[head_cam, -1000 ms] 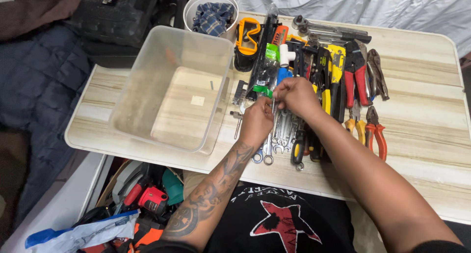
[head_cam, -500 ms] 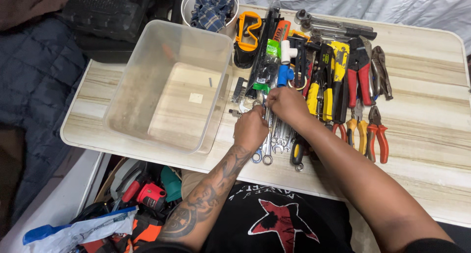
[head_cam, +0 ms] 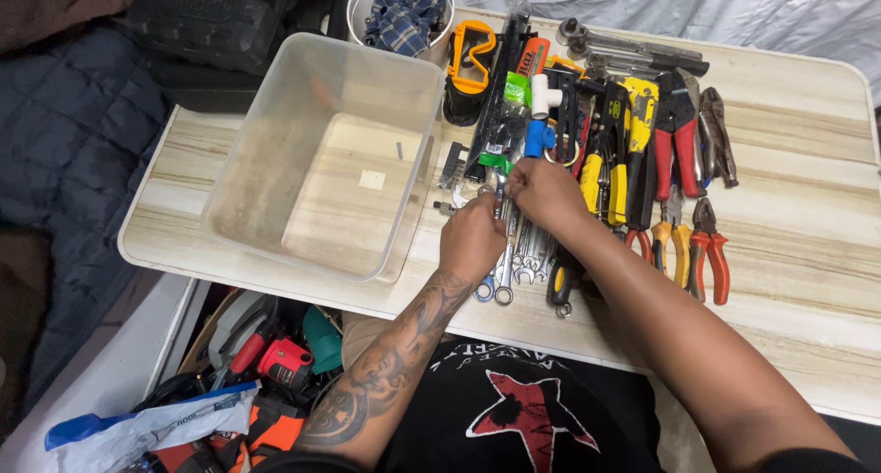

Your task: The person cleans a translucent plastic bin using a cloth, wiping the interior, exterior, and bottom surfaces.

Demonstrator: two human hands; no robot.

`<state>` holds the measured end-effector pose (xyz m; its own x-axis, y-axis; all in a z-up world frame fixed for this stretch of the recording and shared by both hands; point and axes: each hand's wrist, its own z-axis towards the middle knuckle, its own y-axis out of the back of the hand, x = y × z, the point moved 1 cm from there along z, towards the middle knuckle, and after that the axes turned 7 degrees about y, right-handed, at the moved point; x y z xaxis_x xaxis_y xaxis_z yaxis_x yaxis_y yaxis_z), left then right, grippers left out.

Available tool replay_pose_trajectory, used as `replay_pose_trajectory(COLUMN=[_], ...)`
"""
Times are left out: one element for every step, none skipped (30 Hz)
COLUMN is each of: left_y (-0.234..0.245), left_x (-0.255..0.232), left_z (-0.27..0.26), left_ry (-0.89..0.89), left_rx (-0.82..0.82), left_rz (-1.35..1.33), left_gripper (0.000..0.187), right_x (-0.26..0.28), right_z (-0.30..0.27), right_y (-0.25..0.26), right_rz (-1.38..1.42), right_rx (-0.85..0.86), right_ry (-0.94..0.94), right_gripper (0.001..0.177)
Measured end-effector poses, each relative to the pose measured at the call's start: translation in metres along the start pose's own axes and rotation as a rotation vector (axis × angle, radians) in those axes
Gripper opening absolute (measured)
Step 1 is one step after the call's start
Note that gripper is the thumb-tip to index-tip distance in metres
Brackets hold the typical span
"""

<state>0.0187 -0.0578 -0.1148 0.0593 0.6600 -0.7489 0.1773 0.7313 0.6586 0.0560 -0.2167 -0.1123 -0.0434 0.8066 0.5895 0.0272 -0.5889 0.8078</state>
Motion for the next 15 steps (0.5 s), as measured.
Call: replay_pose_trajectory(left_y=[0.003, 0.006, 0.009, 0.013, 0.018, 0.022, 0.027, 0.032, 0.038, 0.043, 0.050, 0.056, 0.064, 0.072, 0.079], left_x=[-0.004, -0.008, -0.013, -0.017, -0.022, -0.027, -0.032, -0.036, -0.041, -0.045, -0.050, -0.055, -0.059, -0.063, -0.066], left_z=[-0.001, -0.001, -0.001, -0.003, -0.004, -0.006, -0.007, -0.009, -0.012, -0.013, -0.014, -0.014, -0.016, -0.018, -0.019], left_ry=[-0.020, -0.041, -0.062, -0.081, -0.100, -0.122, -0.152, -0.181, -0.211, -0.226, -0.241, -0.255, -0.290, -0.324, -0.359], left_rx=[-0.016, -0.033, -0.050, -0.058, -0.065, -0.071, -0.087, -0.100, -0.112, -0.121, -0.129, -0.140, -0.173, -0.209, -0.244], left_rz=[-0.017, -0.033, -0.048, -0.046, -0.044, -0.042, -0.046, -0.050, -0.054, -0.065, -0.075, -0.086, -0.093, -0.100, -0.106], left_gripper=[0.024, 0.026, 0.027, 0.028, 0.028, 0.028, 0.030, 0.031, 0.033, 0.033, 0.033, 0.033, 0.033, 0.033, 0.032], right_x=[0.003, 0.007, 0.010, 0.014, 0.017, 0.020, 0.022, 0.025, 0.027, 0.029, 0.032, 0.036, 0.040, 0.046, 0.052], right_z=[0.000, 0.001, 0.001, -0.001, -0.002, -0.003, -0.004, -0.006, -0.007, -0.007, -0.007, -0.008, -0.010, -0.011, -0.013], right_y=[0.005, 0.010, 0.014, 0.019, 0.025, 0.030, 0.035, 0.038, 0.042, 0.047, 0.052, 0.057, 0.061, 0.065, 0.069], right_rz=[0.010, 0.021, 0.032, 0.045, 0.058, 0.071, 0.087, 0.104, 0.120, 0.120, 0.120, 0.119, 0.130, 0.141, 0.152], right_rx=[0.000, -0.002, -0.004, -0.030, -0.056, -0.084, -0.108, -0.131, -0.154, -0.180, -0.206, -0.231, -0.238, -0.246, -0.253], right_ry=[-0.013, -0.025, -0.037, -0.009, 0.019, 0.046, 0.058, 0.068, 0.078, 0.116, 0.154, 0.195, 0.212, 0.231, 0.250], right_gripper=[0.014, 0.016, 0.017, 0.019, 0.021, 0.023, 0.024, 0.025, 0.026, 0.027, 0.029, 0.030, 0.031, 0.031, 0.032])
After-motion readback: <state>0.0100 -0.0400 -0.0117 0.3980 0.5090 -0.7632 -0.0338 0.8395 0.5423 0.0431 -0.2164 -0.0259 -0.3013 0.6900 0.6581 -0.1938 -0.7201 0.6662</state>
